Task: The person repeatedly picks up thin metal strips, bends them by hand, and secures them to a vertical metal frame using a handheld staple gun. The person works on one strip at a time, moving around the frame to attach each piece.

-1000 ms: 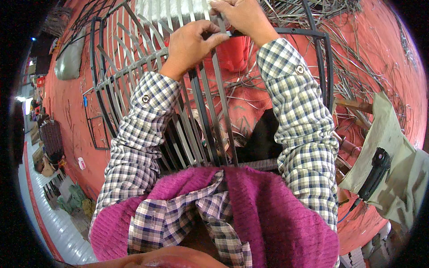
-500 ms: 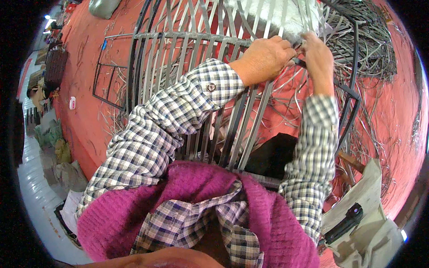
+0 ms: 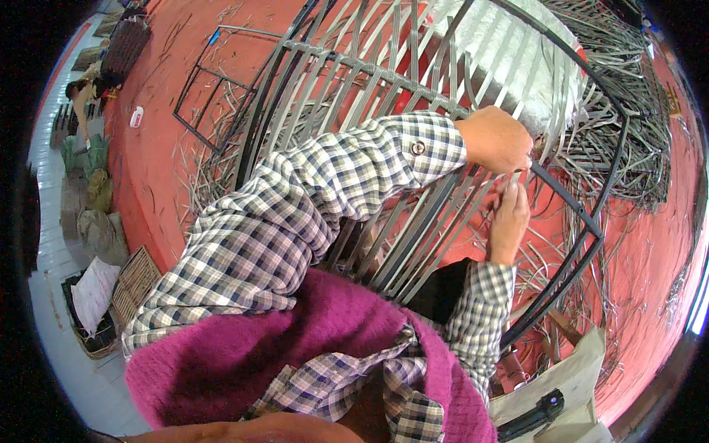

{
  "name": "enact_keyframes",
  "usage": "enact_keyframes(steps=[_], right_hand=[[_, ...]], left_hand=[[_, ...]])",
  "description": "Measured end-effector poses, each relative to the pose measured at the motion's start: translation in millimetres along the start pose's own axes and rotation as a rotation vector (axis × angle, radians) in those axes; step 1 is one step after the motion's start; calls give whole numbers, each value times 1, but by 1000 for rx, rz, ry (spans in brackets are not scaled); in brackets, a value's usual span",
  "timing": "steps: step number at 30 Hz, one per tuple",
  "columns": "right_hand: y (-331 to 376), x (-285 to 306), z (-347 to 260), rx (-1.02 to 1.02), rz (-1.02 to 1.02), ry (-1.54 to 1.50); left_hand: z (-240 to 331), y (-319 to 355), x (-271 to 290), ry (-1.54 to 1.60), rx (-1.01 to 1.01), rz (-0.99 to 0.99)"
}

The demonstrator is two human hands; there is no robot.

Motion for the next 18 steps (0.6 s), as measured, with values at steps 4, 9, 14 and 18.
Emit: enact_keyframes(steps=[4, 9, 14, 18], right_hand=[[19, -2, -47, 386, 35, 637], [4, -4, -55, 162, -35, 305], [-26, -21, -117, 390, -23, 437], [-67, -23, -101, 249, -32, 331]], left_hand=[[-37, -11, 2, 457, -60, 49], [-47, 2, 18, 467, -313, 150], [-32, 19, 25, 366, -316, 350], [-52, 10, 24, 281, -67, 394]])
Point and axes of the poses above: each hand's wrist, its own y-axis away from the middle knuckle, its own x-axis out of the back of the hand, z = x × y, the point moved 10 cm from there along -y, towards the middle knuckle, and after that the axes turned 1 degree about -y, right-handed, at the moved point
